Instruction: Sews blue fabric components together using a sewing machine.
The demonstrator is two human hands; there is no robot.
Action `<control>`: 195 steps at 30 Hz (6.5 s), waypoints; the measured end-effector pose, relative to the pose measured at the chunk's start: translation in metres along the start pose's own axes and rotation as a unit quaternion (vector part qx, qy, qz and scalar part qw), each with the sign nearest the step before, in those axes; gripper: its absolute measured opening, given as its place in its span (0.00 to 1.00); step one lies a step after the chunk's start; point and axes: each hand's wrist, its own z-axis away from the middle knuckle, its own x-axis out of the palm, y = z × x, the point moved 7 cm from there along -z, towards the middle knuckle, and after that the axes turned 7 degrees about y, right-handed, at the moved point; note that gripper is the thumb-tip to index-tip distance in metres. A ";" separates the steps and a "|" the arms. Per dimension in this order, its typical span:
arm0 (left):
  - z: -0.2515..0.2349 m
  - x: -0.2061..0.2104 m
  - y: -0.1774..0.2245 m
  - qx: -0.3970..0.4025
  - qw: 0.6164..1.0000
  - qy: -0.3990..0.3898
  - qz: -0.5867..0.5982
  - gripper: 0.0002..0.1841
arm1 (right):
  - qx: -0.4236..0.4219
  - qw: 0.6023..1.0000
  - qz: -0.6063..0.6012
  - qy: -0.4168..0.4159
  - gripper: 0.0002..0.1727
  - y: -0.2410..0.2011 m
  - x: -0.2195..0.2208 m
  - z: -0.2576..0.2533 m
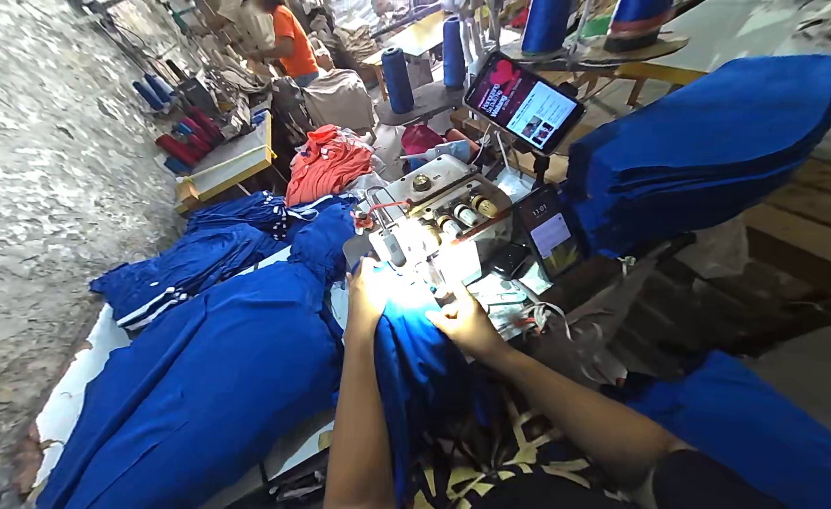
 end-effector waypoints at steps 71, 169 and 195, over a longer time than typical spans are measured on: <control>0.064 -0.164 -0.108 -0.053 0.947 0.288 -0.128 0.30 | -0.154 0.987 0.045 -0.009 0.18 0.016 -0.011 -0.025; 0.150 -0.023 0.026 0.142 0.974 -0.168 0.046 0.13 | -0.184 0.902 0.375 0.109 0.16 0.029 -0.084 -0.002; 0.166 -0.193 -0.023 0.165 0.956 0.061 0.234 0.06 | -0.225 0.970 -0.052 -0.082 0.15 -0.069 -0.087 0.033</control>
